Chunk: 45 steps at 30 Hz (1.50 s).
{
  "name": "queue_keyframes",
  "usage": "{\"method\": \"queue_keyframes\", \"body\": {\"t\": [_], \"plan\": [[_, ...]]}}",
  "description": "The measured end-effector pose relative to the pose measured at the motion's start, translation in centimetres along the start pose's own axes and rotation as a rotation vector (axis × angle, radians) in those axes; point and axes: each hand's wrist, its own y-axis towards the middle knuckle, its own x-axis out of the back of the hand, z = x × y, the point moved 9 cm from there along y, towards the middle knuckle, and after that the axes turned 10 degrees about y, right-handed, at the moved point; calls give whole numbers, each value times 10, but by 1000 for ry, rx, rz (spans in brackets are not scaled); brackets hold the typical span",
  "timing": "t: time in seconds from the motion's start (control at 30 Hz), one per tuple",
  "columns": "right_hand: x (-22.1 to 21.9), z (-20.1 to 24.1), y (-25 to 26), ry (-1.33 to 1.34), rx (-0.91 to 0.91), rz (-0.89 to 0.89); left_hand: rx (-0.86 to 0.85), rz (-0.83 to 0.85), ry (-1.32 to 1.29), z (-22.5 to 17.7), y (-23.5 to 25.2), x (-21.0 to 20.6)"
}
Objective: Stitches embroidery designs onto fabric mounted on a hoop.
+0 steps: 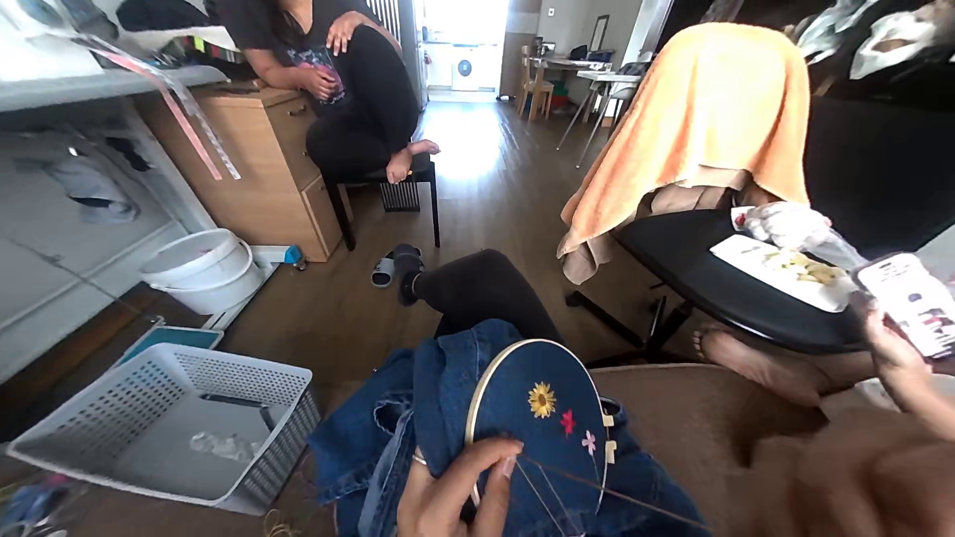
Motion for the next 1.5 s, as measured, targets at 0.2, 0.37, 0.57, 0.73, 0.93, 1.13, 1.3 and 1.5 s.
{"method": "queue_keyframes", "body": {"t": [0.2,0.37,0.57,0.73,0.93,1.13,1.3,1.5], "plan": [[-11,-24,6,141,-66,59,33,58,-146,16,3,-4],[-22,-23,8,170,-72,101,88,30,-212,21,1,-11],[-20,-21,7,93,-63,101,106,-13,-216,21,-1,-13],[-1,-18,0,25,-51,51,94,-12,-192,20,-2,-15],[18,-17,-18,159,-113,-17,75,0,-165,19,-4,-15],[36,-58,-55,115,-313,-108,57,-3,-128,9,-7,-12],[54,-92,-106,-190,-553,-12,78,-19,-119,11,-9,-13],[40,-88,-133,-383,-611,401,82,-19,-107,14,-8,-15]]}}
